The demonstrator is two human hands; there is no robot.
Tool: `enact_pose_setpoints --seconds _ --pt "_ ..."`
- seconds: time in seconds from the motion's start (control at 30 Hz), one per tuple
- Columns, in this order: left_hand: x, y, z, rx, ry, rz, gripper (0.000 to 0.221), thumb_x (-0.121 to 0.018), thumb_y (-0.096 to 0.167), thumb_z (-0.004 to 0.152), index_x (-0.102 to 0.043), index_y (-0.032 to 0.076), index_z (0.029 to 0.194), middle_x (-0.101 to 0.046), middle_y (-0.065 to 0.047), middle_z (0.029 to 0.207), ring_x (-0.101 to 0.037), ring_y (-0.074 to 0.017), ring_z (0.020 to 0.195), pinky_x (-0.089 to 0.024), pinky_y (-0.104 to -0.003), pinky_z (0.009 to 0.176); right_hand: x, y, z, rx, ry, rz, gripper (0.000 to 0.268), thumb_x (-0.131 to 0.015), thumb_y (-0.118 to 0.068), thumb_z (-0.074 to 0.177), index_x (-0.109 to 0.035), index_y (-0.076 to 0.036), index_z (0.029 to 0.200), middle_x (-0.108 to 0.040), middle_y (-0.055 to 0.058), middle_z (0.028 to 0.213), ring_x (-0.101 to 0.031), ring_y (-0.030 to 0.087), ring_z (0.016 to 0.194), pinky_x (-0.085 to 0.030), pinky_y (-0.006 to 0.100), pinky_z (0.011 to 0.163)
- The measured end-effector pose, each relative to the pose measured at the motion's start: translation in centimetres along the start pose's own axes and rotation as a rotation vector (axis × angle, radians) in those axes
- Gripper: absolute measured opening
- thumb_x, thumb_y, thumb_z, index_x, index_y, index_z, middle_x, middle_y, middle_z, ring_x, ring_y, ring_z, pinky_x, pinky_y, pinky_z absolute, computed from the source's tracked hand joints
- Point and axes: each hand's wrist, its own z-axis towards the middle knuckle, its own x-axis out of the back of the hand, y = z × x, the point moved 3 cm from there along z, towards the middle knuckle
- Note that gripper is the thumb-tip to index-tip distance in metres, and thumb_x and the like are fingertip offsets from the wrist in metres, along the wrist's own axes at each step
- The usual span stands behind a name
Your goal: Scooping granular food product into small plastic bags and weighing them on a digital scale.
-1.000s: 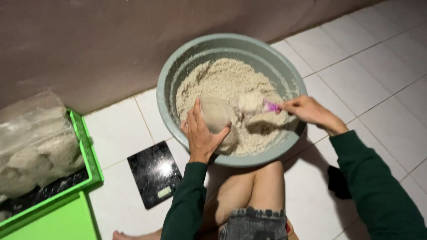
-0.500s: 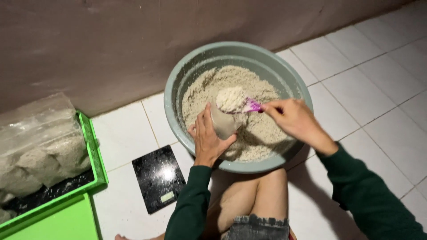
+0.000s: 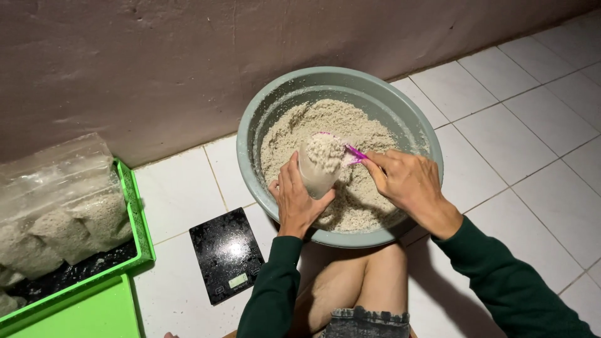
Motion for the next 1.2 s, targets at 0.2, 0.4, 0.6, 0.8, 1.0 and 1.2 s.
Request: enact_pose_setpoints --seconds 0.2,0.4,0.6,0.8,1.0,1.2 --pt "-0.1 0.1 0.0 -0.026 0.011 0.029 0.11 -0.084 0.043 0.064 -0.028 0.005 0.151 -0.047 -0.015 0.127 -0.054 -0.0327 0.113 -0.03 -0.054 0.097 0.5 -0.5 -0.5 0.093 0.122 -0.057 0.019 -0.06 -0.038 0.096 -0.076 -0.028 0.098 -0.06 0.002 0.06 -0.067 0.025 0.058 -0.054 0.036 0.051" --pt "-0.1 0.2 -0.2 -0.066 0.052 0.036 0.111 -0.085 0.042 0.061 -0.03 0.005 0.15 -0.047 -0.015 0.126 -0.054 -0.0333 0.112 -0.032 -0.055 0.095 0.9 -1.0 -0.9 0.186 0.225 -0.119 0.015 -0.061 -0.035 0.096 -0.074 -0.027 0.094 -0.052 -0.001 0.057 -0.063 0.02 0.056 -0.051 0.029 0.05" --pt "-0.2 -0.1 -0.3 -0.106 0.091 0.066 0.111 -0.086 0.041 0.06 -0.031 0.004 0.149 -0.047 -0.014 0.126 -0.055 -0.0327 0.111 -0.033 -0.053 0.094 0.2 -0.8 -1.0 0.226 0.292 -0.168 0.015 -0.059 -0.034 0.097 -0.073 -0.028 0.094 -0.05 -0.002 0.059 -0.062 0.017 0.057 -0.048 0.027 0.052" --pt "0.1 0.2 -0.3 -0.099 0.081 0.033 0.111 -0.087 0.04 0.06 -0.031 0.003 0.15 -0.048 -0.016 0.126 -0.055 -0.0337 0.11 -0.032 -0.055 0.093 -0.2 -0.9 -1.2 0.293 0.4 -0.258 0.014 -0.059 -0.034 0.098 -0.072 -0.028 0.095 -0.05 -0.004 0.065 -0.059 0.015 0.062 -0.045 0.026 0.057" --pt "-0.2 -0.1 -0.6 -0.087 0.085 0.042 0.11 -0.088 0.041 0.061 -0.032 0.003 0.149 -0.049 -0.017 0.127 -0.056 -0.0338 0.112 -0.033 -0.056 0.093 -0.9 -0.1 -1.4 0.348 0.37 -0.212 0.014 -0.062 -0.032 0.098 -0.073 -0.027 0.103 -0.059 -0.003 0.073 -0.059 0.015 0.07 -0.043 0.028 0.067" --pt "-0.1 0.0 -0.5 -0.068 0.078 0.055 0.113 -0.089 0.043 0.06 -0.03 0.006 0.15 -0.047 -0.014 0.128 -0.054 -0.032 0.114 -0.031 -0.055 0.095 -2.5 6.2 1.6 -0.075 -0.044 0.403 0.02 -0.064 -0.025 0.097 -0.077 -0.014 0.108 -0.072 0.015 0.084 -0.068 0.032 0.082 -0.05 0.04 0.073"
